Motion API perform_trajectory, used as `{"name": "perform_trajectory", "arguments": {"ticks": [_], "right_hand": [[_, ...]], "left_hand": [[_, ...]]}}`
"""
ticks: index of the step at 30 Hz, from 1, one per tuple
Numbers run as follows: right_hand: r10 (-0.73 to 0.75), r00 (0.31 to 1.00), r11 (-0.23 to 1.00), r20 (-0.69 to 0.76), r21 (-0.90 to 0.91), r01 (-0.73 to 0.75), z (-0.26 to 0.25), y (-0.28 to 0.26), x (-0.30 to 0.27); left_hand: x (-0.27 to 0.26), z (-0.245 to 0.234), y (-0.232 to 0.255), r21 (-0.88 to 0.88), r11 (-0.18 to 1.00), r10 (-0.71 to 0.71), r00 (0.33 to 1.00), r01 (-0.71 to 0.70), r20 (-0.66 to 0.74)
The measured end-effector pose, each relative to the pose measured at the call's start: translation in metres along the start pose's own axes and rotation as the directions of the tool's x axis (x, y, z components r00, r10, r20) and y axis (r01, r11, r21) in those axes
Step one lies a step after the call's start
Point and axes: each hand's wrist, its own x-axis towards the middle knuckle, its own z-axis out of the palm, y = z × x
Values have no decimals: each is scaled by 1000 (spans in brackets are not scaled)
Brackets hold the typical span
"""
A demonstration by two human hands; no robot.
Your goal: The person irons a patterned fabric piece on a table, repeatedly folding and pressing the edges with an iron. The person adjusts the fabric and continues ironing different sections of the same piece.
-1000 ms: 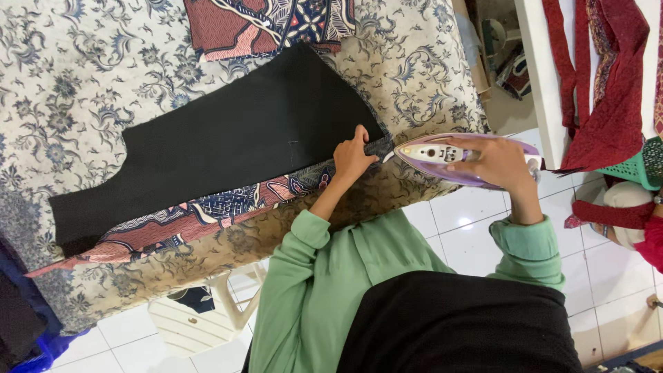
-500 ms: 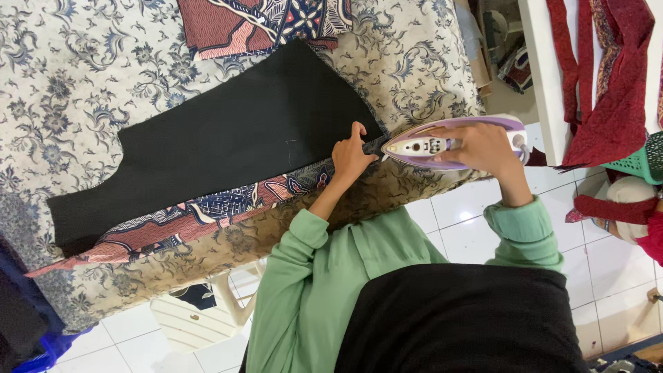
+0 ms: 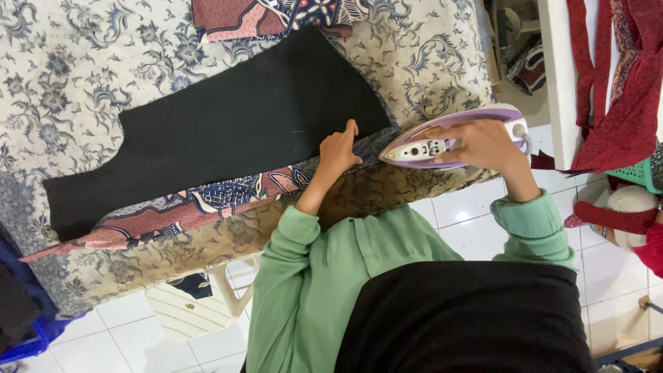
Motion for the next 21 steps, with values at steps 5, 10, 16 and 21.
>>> {"name": "perform_trajectory", "arguments": {"ticks": [5,10,16,21], "right_hand": [[-34,999,999,-22,31,35,-4,-11,9],[-53,998,998,37,-20,53,0,-26,14],[-119,987,993,-106,8,120,6,-38,20],[-39,999,998,8,-53,40,5,-45,25]], "left_hand": [[-3,-3,1,-5,1000,-12,999,12,51],[-26,-12,-11,-21,995,93,989,-96,-119],[-44,-15,-38,-4,999,44,998,-44,-37],[-46,-9,-36,-20,999,45,998,-46,-52]]}}
